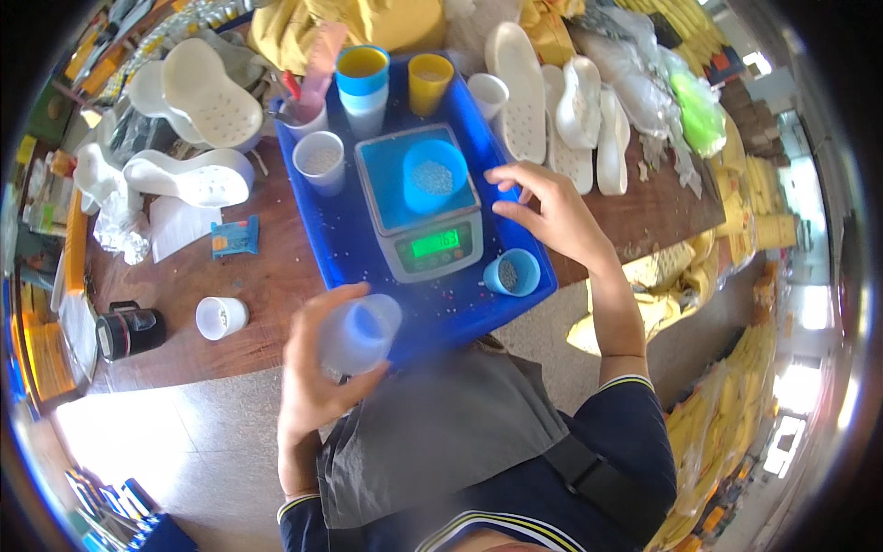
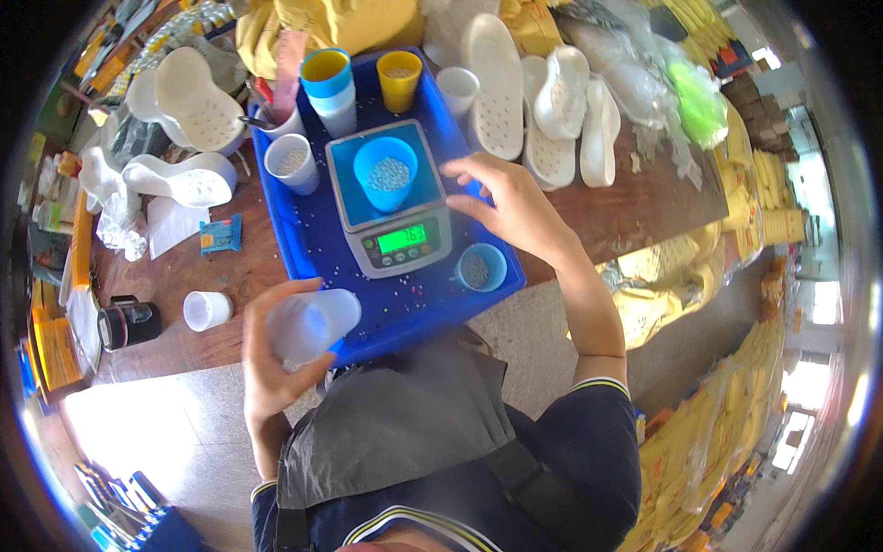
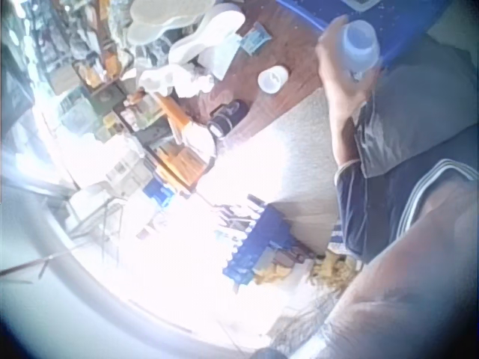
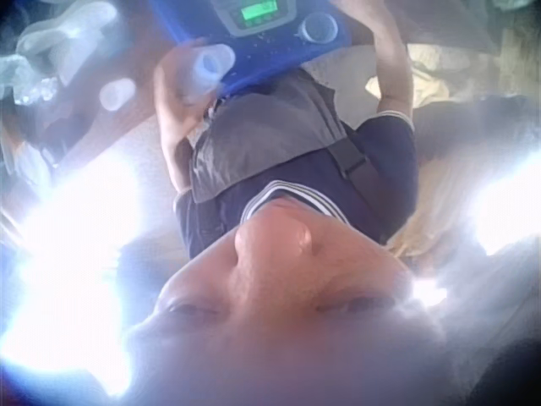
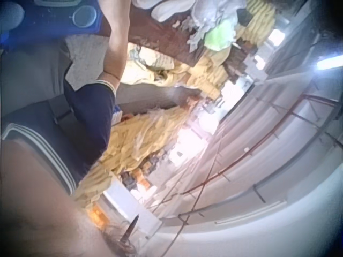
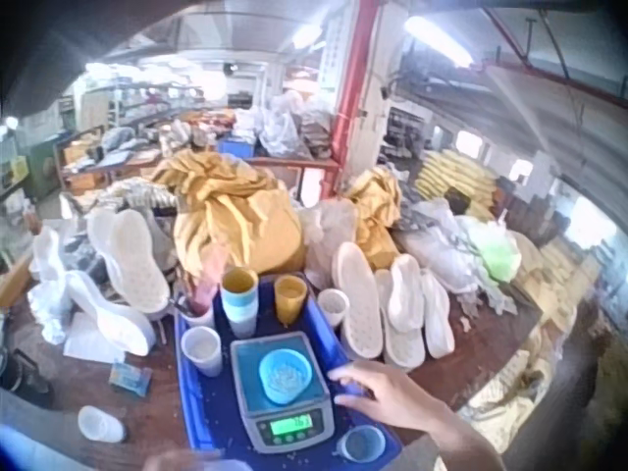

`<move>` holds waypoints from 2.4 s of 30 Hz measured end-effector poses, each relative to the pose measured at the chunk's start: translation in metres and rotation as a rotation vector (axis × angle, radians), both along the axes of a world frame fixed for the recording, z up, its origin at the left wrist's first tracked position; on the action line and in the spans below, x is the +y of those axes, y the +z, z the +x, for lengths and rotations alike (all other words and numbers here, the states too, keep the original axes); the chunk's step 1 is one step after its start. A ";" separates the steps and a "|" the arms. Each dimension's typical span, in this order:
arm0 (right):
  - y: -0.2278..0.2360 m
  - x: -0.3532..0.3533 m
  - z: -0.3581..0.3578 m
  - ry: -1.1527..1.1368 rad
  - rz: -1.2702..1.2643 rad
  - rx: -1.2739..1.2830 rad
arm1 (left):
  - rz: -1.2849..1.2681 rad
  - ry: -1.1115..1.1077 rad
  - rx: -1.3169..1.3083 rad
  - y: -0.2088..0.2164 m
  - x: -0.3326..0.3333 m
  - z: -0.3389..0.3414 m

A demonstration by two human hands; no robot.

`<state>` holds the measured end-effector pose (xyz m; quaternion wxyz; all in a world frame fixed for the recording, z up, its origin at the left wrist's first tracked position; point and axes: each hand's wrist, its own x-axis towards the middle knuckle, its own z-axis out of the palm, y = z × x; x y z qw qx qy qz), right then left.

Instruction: The person operates a control panel, then picks up small cups containing grains from blue trays. They weigh the contents on a digital scale, transfer grains between cups, and return the cups to the trays. The person repeats this process multiple times.

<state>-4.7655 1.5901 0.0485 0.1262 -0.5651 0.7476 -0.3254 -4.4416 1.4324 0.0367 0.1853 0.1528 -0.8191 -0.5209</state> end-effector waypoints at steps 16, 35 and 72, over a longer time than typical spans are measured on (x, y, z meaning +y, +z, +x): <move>-0.056 -0.156 -0.101 -0.150 -0.010 0.577 | -0.463 -0.107 -0.146 -0.029 0.015 -0.031; 0.130 0.022 0.081 0.470 -0.086 0.548 | 0.302 -0.261 0.219 0.014 0.036 -0.061; 0.098 -0.014 -0.004 -0.020 -0.245 0.447 | 0.090 0.013 0.190 0.008 0.021 -0.073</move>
